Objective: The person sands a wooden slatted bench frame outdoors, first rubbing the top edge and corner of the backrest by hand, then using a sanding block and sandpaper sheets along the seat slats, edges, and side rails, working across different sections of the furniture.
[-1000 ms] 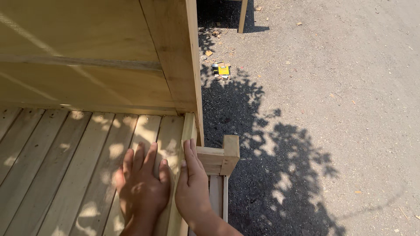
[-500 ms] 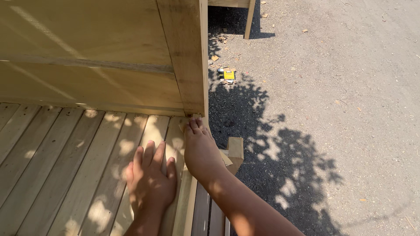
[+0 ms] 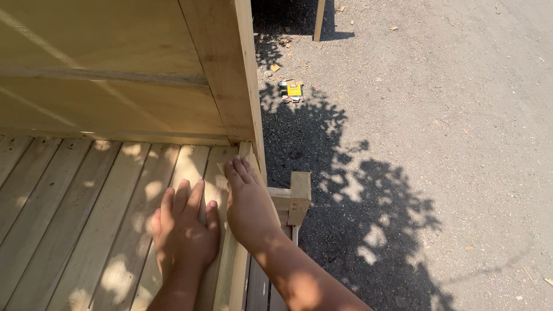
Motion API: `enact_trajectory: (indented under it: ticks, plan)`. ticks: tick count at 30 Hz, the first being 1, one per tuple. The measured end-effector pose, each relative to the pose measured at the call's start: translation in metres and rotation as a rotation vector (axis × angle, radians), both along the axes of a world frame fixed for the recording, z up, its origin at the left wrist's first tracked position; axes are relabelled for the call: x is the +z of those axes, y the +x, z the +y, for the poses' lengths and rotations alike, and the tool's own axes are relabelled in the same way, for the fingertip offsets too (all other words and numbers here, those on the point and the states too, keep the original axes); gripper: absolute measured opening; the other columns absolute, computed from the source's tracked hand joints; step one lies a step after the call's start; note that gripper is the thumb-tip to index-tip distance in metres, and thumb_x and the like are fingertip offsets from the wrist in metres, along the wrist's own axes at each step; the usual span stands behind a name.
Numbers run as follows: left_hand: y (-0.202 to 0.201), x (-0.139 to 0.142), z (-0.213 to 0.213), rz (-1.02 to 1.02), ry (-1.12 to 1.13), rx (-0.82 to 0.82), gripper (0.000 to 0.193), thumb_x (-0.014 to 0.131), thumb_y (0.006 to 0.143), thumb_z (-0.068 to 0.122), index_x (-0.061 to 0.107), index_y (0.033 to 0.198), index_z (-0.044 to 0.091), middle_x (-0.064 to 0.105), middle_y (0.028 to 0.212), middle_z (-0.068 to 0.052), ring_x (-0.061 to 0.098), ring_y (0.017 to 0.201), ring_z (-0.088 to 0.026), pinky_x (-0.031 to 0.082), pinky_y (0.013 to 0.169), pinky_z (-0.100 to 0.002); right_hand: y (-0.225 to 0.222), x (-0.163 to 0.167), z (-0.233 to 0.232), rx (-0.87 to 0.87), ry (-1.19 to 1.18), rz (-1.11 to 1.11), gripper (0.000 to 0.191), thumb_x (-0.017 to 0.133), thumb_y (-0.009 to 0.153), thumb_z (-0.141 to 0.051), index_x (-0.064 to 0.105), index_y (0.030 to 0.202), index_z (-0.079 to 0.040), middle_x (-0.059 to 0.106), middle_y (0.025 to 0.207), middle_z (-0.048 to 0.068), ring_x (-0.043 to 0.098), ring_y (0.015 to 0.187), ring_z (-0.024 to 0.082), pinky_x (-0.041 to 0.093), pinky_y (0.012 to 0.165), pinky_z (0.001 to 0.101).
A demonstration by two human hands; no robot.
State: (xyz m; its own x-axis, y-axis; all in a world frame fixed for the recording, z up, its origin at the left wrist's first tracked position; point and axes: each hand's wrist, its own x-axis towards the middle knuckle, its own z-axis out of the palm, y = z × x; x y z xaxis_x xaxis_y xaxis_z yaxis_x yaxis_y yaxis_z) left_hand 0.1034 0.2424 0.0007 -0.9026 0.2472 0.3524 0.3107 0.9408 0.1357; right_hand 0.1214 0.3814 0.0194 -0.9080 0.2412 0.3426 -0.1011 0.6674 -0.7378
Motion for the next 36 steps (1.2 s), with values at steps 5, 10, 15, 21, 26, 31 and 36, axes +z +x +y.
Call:
enact_trajectory:
  ticks: [5, 10, 15, 21, 26, 31, 36]
  plan:
    - [-0.001, -0.002, 0.000, 0.060, 0.044, -0.023, 0.053, 0.053, 0.095, 0.041, 0.058, 0.145, 0.022, 0.050, 0.153, -0.002, 0.039, 0.145, -0.028, 0.033, 0.113, -0.049, 0.071, -0.068, -0.057, -0.124, -0.848, 0.033, 0.052, 0.039, 0.105, -0.008, 0.041, 0.157, -0.008, 0.050, 0.159, 0.016, 0.043, 0.151, 0.023, 0.035, 0.119, 0.0315]
    - [0.000, -0.005, 0.001, 0.133, 0.114, -0.083, 0.052, 0.058, 0.093, 0.036, 0.061, 0.142, 0.020, 0.054, 0.150, -0.005, 0.044, 0.144, -0.030, 0.036, 0.113, -0.049, -0.017, -0.085, -0.005, -0.206, -1.264, -0.193, 0.051, 0.039, 0.105, -0.024, 0.045, 0.156, -0.023, 0.065, 0.139, 0.010, 0.062, 0.118, 0.016, 0.049, 0.101, 0.0284]
    - [0.000, -0.008, 0.004, 0.111, 0.042, -0.042, 0.051, 0.058, 0.094, 0.038, 0.061, 0.143, 0.021, 0.055, 0.150, -0.004, 0.044, 0.143, -0.029, 0.036, 0.112, -0.050, -0.019, -0.077, -0.002, -0.324, -1.210, -0.311, 0.048, 0.040, 0.110, -0.035, 0.063, 0.139, -0.005, 0.073, 0.118, 0.014, 0.066, 0.101, 0.018, 0.052, 0.091, 0.0312]
    - [-0.004, -0.008, 0.003, 0.115, 0.005, -0.052, 0.052, 0.056, 0.096, 0.038, 0.060, 0.144, 0.021, 0.055, 0.150, -0.005, 0.044, 0.142, -0.030, 0.038, 0.111, -0.048, 0.019, -0.082, -0.032, -0.329, -1.232, -0.236, 0.043, 0.042, 0.103, -0.032, 0.062, 0.137, -0.016, 0.076, 0.115, 0.001, 0.069, 0.104, 0.009, 0.053, 0.093, 0.0281]
    - [-0.004, -0.007, 0.003, 0.088, 0.006, -0.058, 0.052, 0.054, 0.096, 0.039, 0.060, 0.144, 0.020, 0.055, 0.150, -0.006, 0.043, 0.142, -0.030, 0.037, 0.110, -0.048, -0.040, -0.092, 0.014, -0.333, -1.140, -0.458, 0.043, 0.038, 0.110, -0.036, 0.063, 0.127, -0.005, 0.072, 0.109, 0.013, 0.067, 0.093, 0.020, 0.054, 0.084, 0.0354]
    - [-0.006, -0.005, 0.005, 0.074, 0.006, -0.041, 0.052, 0.052, 0.096, 0.038, 0.061, 0.144, 0.020, 0.055, 0.150, -0.006, 0.042, 0.143, -0.029, 0.037, 0.111, -0.047, 0.025, -0.104, -0.034, -0.249, -1.188, -0.160, 0.046, 0.039, 0.106, -0.028, 0.054, 0.147, -0.013, 0.069, 0.135, 0.001, 0.064, 0.123, 0.011, 0.049, 0.103, 0.0285]
    - [-0.010, -0.008, 0.004, -0.006, -0.024, -0.027, 0.054, 0.049, 0.097, 0.042, 0.056, 0.146, 0.020, 0.050, 0.154, -0.006, 0.036, 0.145, -0.028, 0.032, 0.112, -0.047, -0.021, -0.095, 0.000, -0.321, -1.113, -0.365, 0.041, 0.038, 0.108, -0.031, 0.062, 0.133, -0.008, 0.074, 0.111, 0.009, 0.069, 0.102, 0.019, 0.053, 0.091, 0.0332]
